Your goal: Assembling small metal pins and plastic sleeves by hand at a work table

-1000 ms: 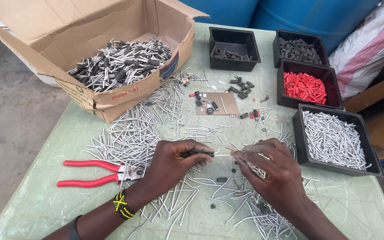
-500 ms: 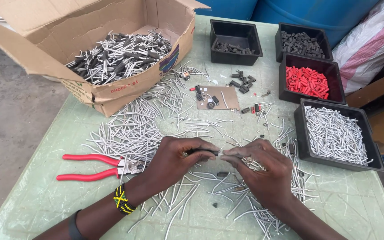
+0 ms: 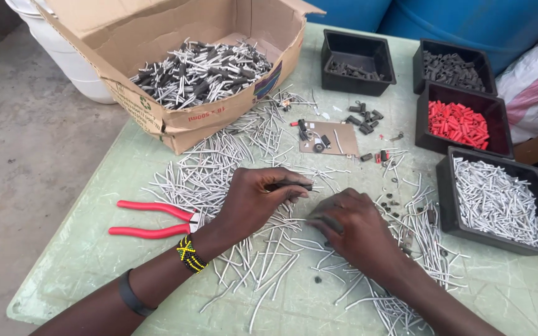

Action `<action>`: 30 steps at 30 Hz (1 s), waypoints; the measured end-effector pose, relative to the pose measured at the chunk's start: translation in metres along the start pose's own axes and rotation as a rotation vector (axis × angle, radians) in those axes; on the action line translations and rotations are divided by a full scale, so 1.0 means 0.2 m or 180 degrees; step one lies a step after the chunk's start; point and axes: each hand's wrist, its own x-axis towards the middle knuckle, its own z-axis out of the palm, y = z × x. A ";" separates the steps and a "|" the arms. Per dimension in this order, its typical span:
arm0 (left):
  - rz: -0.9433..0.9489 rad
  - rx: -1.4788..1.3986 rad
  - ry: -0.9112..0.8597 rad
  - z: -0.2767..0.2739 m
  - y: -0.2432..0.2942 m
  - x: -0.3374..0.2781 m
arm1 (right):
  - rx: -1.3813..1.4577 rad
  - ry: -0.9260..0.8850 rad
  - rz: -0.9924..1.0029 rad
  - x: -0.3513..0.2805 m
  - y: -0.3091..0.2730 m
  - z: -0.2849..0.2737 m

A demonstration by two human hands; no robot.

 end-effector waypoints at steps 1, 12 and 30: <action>-0.0006 -0.0001 -0.0004 0.00 -0.01 -0.01 | 0.0003 -0.0001 0.0007 -0.01 -0.01 -0.02; 0.0121 0.0162 -0.0403 0.05 -0.01 -0.06 | -0.0198 0.1023 0.0200 -0.10 -0.12 -0.29; 0.0548 0.0491 -0.0460 0.08 0.03 -0.09 | 0.0290 0.1060 0.0262 -0.08 -0.17 -0.28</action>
